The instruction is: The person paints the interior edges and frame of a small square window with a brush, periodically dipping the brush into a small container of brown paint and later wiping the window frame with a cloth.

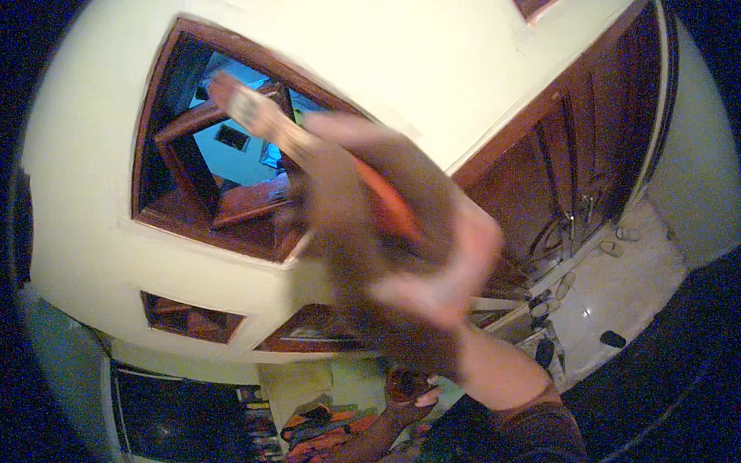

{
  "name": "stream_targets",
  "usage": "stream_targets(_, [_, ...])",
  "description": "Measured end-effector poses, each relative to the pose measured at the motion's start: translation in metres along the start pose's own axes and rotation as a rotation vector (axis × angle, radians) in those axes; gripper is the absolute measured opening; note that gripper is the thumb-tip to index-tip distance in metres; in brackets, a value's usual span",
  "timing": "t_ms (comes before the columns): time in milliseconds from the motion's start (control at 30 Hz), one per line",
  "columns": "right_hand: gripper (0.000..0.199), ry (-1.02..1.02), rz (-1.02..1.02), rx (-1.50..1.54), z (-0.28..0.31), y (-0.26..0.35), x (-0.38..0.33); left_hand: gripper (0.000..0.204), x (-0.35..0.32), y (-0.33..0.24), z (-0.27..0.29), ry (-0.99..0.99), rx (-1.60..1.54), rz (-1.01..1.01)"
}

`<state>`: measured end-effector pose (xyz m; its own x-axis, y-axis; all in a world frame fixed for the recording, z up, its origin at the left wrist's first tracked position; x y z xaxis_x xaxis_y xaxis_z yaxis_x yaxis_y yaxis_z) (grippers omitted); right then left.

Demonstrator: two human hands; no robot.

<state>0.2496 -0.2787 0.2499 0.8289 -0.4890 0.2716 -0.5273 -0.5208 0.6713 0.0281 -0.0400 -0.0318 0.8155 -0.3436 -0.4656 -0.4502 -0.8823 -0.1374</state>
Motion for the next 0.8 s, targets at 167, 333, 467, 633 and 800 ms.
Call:
stream_targets(167, [0.020,-0.058,0.242,-0.083,-0.070,-0.008,0.033,0.059,-0.020,-0.010,0.020,-0.242,0.168,-0.201])
stream_targets(333, [0.020,-0.244,0.309,-0.067,-0.107,-0.008,0.044,0.053,-0.027,-0.002,-0.010,-0.170,-0.102,-0.226])
stream_targets(467, [0.025,-0.251,0.190,-0.046,-0.128,-0.006,0.047,0.044,-0.049,-0.013,0.021,-0.501,0.010,-0.466])
stream_targets(633, [0.024,-0.358,0.196,0.019,-0.131,-0.005,0.049,0.044,-0.066,-0.035,0.039,-0.342,0.111,-0.344])
stream_targets(800, [0.026,-0.232,-0.027,0.171,-0.106,-0.001,0.036,0.055,-0.071,-0.031,0.066,-0.370,0.786,-0.646])
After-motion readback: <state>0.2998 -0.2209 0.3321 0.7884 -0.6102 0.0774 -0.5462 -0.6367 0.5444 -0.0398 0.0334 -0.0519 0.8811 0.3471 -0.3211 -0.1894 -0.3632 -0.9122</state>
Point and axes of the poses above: each hand's wrist, its own x-axis towards the middle knuckle, its own z-axis out of the back of the hand, y = z × x, the point moved 4 cm from there along x, towards the middle knuckle, and after that the axes turned 7 degrees about -x, right-handed, at the moved point
